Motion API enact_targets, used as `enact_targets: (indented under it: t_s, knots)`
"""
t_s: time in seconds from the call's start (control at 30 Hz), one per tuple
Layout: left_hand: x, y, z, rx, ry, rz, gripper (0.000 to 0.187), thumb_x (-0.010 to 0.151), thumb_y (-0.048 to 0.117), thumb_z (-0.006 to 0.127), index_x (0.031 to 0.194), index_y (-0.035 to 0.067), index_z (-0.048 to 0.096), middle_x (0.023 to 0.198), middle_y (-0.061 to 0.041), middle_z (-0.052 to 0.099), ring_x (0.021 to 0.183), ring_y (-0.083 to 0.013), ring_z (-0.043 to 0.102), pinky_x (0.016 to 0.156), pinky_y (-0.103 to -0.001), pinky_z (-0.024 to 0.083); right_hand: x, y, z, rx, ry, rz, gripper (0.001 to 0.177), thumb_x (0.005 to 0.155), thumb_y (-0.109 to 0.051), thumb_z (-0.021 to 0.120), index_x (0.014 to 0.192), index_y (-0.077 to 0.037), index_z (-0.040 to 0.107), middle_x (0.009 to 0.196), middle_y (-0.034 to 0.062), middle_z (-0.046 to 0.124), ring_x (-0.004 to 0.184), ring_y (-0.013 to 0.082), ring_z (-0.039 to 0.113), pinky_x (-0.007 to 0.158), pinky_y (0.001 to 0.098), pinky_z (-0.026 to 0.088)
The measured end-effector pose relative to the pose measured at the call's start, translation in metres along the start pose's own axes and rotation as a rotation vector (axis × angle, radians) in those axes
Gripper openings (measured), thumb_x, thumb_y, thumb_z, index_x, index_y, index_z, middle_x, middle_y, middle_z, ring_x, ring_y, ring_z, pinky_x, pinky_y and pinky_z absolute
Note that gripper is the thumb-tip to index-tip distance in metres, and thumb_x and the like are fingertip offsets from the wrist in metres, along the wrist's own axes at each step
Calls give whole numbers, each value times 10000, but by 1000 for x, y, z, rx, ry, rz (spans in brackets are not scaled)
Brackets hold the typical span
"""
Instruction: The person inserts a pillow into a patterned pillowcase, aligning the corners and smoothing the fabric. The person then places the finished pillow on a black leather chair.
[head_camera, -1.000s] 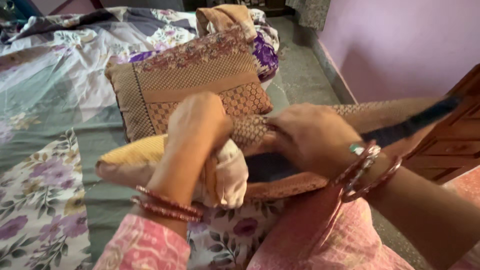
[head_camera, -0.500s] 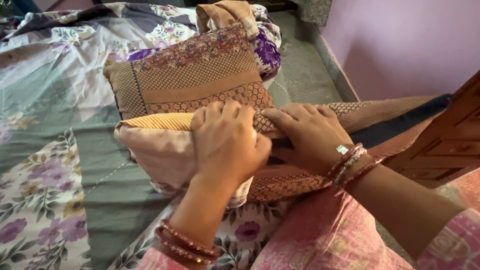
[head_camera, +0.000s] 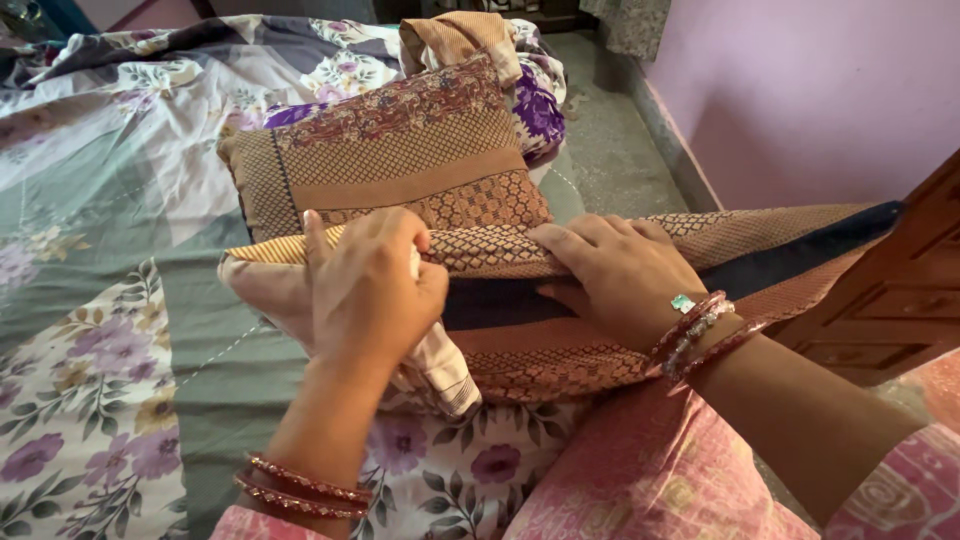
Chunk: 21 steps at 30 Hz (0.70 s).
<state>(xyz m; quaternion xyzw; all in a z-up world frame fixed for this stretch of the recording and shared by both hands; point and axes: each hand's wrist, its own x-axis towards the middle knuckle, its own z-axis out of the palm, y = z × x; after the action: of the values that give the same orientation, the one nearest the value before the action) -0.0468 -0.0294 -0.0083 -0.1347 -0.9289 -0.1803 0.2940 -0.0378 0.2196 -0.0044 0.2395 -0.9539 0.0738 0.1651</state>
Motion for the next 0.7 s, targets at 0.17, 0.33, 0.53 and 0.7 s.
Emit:
enact_targets:
  t_s: [0.17,0.33,0.53,0.7]
  knots:
    - [1,8,-4,-8,13,11,190,782,206,626,947,111,625,978,-86,678,1014,-310,640,1174,-580,278,4,-3,-4,-23,-95,64,651,841,-481,712,1403,-224,507,1351,82,589,1277,278,525,1076,517,349]
    - [-4,26,-4,42,10,38,311,768,308,659,979,81,644,1000,-120,674,1032,-363,623,1086,-605,294,11,-26,-5,-32,135,-207,939,688,-657,753,1435,-156,481,1403,149,532,1302,333,478,1012,593,314]
    - [-10,6,3,67,138,77,269,780,248,659,1023,165,740,1137,-28,737,1093,-240,667,1156,-743,156,5,-31,4,7,47,-142,702,793,-513,749,1389,-233,504,1301,98,560,1268,307,510,1047,518,360]
    - [-12,-14,-2,198,140,-60,248,777,260,691,1011,215,762,1143,35,738,1088,-205,665,1093,-714,213,5,-19,14,-71,62,-144,579,841,-259,705,1390,-218,524,1320,63,569,1282,284,525,1086,497,364]
